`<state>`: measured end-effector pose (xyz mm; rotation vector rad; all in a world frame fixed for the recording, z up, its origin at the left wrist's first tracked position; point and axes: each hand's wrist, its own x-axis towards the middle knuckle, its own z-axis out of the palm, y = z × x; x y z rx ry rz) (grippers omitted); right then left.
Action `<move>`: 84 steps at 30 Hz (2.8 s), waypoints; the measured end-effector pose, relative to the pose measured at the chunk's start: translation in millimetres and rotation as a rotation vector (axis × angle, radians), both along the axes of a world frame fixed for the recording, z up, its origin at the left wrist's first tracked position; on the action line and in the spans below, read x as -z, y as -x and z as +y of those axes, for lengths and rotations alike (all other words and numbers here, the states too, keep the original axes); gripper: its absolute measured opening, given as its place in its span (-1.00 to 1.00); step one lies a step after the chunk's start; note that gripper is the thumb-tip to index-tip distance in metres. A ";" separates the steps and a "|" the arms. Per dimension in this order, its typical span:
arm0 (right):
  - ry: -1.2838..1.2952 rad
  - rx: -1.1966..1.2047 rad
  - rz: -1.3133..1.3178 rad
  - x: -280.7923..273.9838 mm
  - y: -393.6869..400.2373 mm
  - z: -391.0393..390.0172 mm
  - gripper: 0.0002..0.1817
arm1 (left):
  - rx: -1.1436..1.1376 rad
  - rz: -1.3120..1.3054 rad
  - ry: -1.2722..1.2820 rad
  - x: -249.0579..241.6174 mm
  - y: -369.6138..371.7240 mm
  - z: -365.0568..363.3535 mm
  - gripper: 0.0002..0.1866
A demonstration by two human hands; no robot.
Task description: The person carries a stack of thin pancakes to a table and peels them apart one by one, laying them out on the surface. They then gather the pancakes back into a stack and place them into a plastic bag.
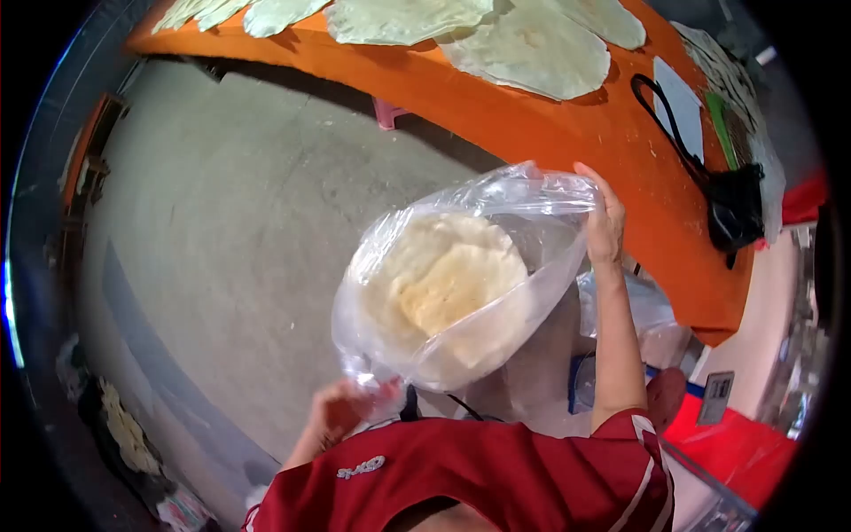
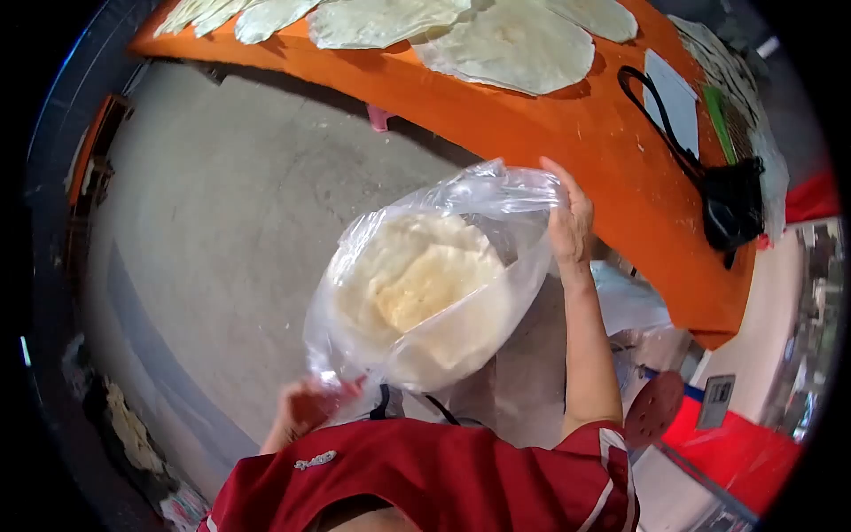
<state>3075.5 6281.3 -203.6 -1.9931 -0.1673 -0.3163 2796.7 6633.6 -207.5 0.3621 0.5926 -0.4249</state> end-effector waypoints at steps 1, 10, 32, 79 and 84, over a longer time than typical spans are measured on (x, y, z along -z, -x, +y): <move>-0.081 -0.195 0.071 -21.4 0.7 6.9 -0.61 | 0.210 -0.096 -0.231 -1.6 11.5 -24.1 -0.71; 0.362 -1.233 0.052 -14.9 61.7 -20.3 -0.85 | 0.359 -0.109 -1.254 -4.3 31.0 -159.6 -0.86; 0.492 -0.617 -0.047 72.7 -12.4 62.6 -0.85 | -0.417 0.062 -1.786 9.0 24.2 -153.2 -0.73; 0.340 -0.345 -0.484 -83.5 34.7 89.5 -0.74 | 0.167 -1.018 -2.045 -91.5 -90.5 -73.1 -0.83; 0.493 -0.322 -0.412 -73.3 68.3 159.3 -0.82 | 0.237 -1.411 -1.838 -84.7 -173.0 -36.1 -0.88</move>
